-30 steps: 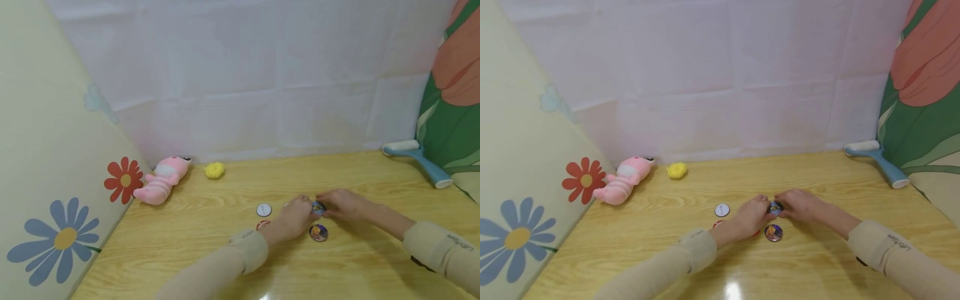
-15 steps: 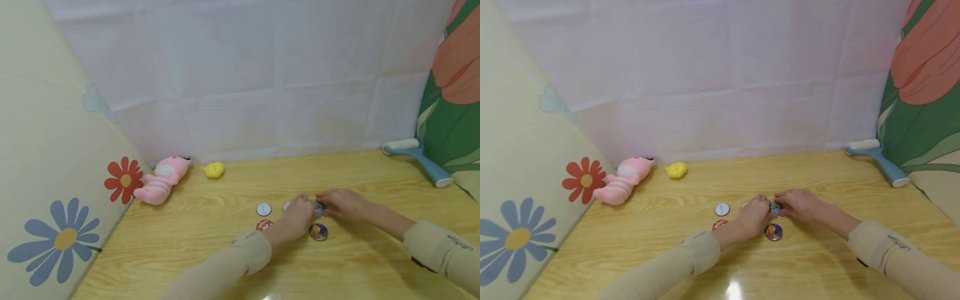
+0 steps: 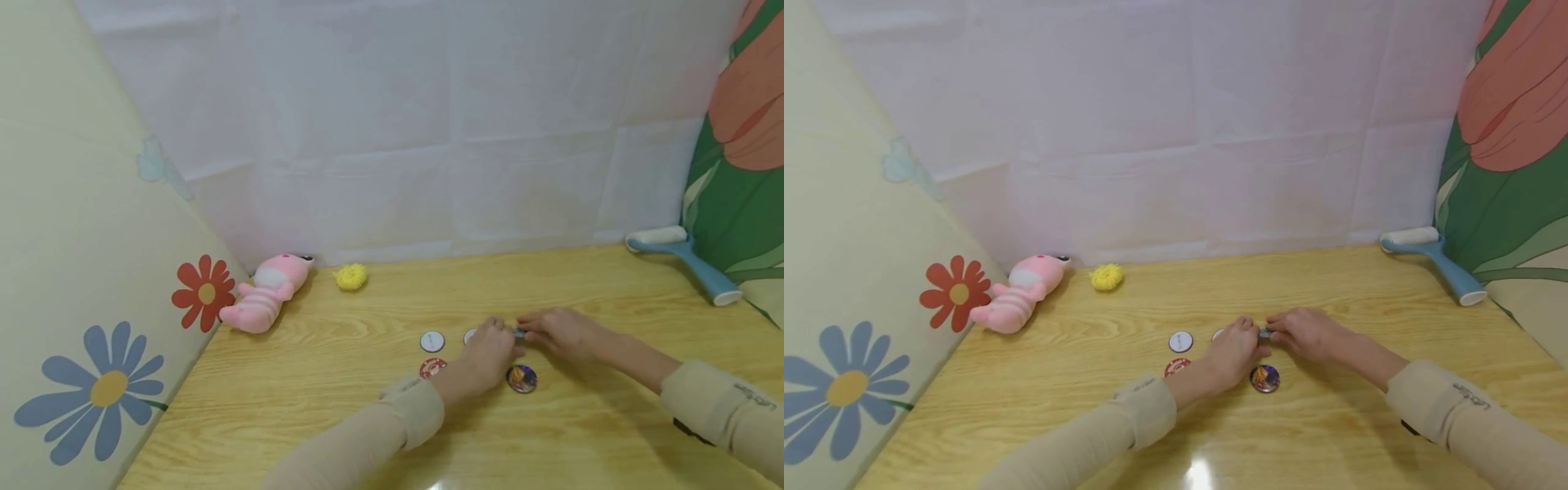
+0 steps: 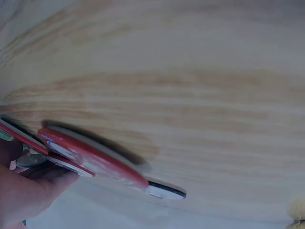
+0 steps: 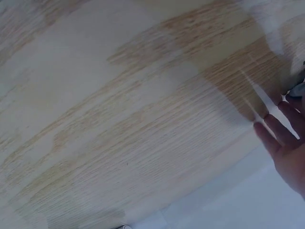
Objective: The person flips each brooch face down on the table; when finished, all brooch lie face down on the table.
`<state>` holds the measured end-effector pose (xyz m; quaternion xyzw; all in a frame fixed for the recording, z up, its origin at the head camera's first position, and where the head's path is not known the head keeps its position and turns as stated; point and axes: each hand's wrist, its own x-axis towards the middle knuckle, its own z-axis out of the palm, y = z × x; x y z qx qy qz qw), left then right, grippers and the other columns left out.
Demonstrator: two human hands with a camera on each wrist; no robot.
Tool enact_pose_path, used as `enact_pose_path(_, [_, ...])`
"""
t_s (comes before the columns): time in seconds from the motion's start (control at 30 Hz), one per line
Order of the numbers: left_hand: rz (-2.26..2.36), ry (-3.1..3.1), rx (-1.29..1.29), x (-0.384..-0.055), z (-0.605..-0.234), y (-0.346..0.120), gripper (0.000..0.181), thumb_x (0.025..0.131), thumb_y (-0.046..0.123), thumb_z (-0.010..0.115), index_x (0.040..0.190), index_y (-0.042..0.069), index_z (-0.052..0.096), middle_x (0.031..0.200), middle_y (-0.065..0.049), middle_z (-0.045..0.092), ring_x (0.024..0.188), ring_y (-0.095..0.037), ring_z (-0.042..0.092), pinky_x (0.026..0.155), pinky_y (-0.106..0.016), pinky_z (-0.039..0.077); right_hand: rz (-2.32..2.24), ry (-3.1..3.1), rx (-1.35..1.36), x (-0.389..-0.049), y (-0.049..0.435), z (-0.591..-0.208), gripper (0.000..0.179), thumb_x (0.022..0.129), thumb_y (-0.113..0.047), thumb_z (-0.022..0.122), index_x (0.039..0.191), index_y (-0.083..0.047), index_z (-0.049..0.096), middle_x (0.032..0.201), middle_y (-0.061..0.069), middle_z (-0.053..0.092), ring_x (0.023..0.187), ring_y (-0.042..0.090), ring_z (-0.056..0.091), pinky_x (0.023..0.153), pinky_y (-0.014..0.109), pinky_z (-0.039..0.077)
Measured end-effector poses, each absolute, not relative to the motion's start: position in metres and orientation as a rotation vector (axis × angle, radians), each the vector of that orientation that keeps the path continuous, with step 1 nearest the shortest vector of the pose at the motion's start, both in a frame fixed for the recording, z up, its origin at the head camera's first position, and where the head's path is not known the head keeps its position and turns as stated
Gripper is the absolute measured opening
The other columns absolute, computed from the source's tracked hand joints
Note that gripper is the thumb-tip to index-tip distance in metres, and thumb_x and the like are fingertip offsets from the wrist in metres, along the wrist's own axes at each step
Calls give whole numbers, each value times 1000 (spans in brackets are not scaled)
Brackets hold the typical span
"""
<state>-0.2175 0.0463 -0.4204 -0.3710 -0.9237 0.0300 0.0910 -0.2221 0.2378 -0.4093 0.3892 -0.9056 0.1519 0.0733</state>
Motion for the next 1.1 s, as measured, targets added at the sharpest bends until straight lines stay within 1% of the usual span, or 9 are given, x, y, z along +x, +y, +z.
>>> enact_pose_path(0.13, [60,-2772,-1061,-216,-421,47,37,98,41,55,105,6,66,101,-5,64,103,-16,60,99,-24,46,449,-2693,1137,-221,236,-410,19,92,-3,62,106,7,69,105,21,69,93,36,68,80,46,57])
enact_pose_path(0.23, [36,-2795,-1036,-216,-421,47,40,97,42,56,108,5,65,104,-6,65,105,-16,60,99,-23,46,429,-2656,1109,-221,236,-412,15,91,-2,62,103,4,70,97,16,71,87,31,69,77,42,58])
enact_pose_path(0.33, [2,-2801,-1020,-217,-421,48,40,96,42,59,107,4,65,102,-5,65,100,-15,61,94,-22,48,417,-2606,1062,-220,236,-415,8,90,-3,63,93,0,70,86,9,70,79,25,67,71,39,58])
enact_pose_path(0.43, [-30,-2806,-1007,-217,-421,48,40,95,42,60,105,4,64,101,-5,65,97,-14,61,89,-21,51,399,-2549,1019,-218,235,-418,5,90,-4,65,87,-3,69,80,4,66,74,21,63,67,36,57])
enact_pose_path(0.57, [-10,-2783,-1010,-217,-421,48,39,95,43,60,104,5,64,98,-4,64,94,-14,60,86,-21,51,384,-2483,994,-216,232,-420,5,88,-3,65,86,-5,69,80,4,65,75,20,61,65,34,56])
enact_pose_path(0.73, [93,-2748,-1031,-216,-421,48,42,96,45,57,105,4,65,99,-4,64,95,-14,59,91,-21,49,383,-2453,999,-217,231,-422,6,84,1,67,88,-3,70,83,6,67,78,21,62,67,36,57])
enact_pose_path(0.97, [199,-2746,-1053,-215,-420,49,44,99,45,51,110,5,64,105,-4,64,104,-14,59,99,-22,45,360,-2435,1035,-218,233,-425,12,81,3,68,92,1,71,89,11,70,83,27,65,72,40,58])
enact_pose_path(1.1, [262,-2738,-1069,-216,-421,49,47,100,45,48,117,3,62,113,-6,64,113,-17,57,106,-24,40,342,-2425,1053,-220,235,-427,12,82,2,68,94,2,71,91,12,70,85,28,65,73,41,58])
